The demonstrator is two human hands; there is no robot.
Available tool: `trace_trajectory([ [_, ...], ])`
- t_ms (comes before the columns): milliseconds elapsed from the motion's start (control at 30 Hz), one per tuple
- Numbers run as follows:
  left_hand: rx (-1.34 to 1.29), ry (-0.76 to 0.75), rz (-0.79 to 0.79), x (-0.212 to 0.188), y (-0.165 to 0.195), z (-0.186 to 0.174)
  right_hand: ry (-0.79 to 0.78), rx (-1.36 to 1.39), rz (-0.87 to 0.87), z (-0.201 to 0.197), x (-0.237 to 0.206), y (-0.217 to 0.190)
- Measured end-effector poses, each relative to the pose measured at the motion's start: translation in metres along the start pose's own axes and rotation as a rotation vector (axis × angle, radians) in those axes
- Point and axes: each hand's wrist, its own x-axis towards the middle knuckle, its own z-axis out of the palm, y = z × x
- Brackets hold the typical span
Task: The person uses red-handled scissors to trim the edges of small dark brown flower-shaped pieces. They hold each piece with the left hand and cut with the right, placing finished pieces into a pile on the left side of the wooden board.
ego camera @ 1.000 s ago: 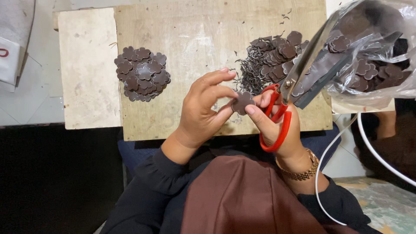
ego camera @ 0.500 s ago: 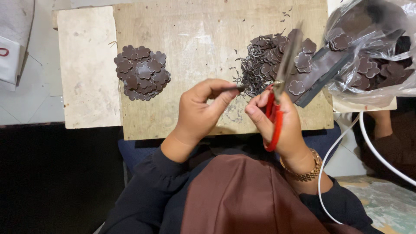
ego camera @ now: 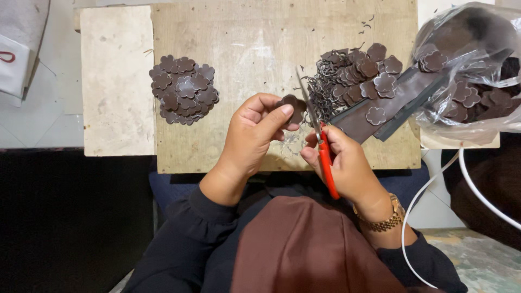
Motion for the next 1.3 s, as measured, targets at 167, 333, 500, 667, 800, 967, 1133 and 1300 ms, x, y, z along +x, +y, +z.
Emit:
trace_trajectory([
  [167,0.008,0.031,0.052,0.0,0.002,0.001,-0.113,0.021,-0.011,0.001,-0.002,0.003],
  [333,0.079,0.033,0.073,0.0,0.003,0.001,-0.263,0.185,0.086,-0.001,-0.002,0.0],
  [500,0.075,0.022,0.105,-0.004,0.004,0.004,-0.3,0.104,0.044,-0.005,-0.002,-0.004],
  [667,0.019,-0.005,0.153,-0.004,0.004,0.008,-0.324,0.087,-0.001,-0.005,0.0,-0.005],
  [800,0.024,0.014,0.143,-0.006,0.005,0.009,-0.329,0.1,0.016,-0.005,-0.001,-0.004],
  [967,0.042,0.03,0.156,-0.007,0.006,0.013,-0.373,0.22,0.063,-0.006,-0.002,-0.002],
  [1133,0.008,0.024,0.169,-0.008,0.007,0.016,-0.402,0.235,0.061,-0.006,-0.001,-0.001],
  [1300,0.014,0.049,0.174,-0.008,0.004,0.016,-0.405,0.237,0.064,-0.004,-0.001,0.001],
])
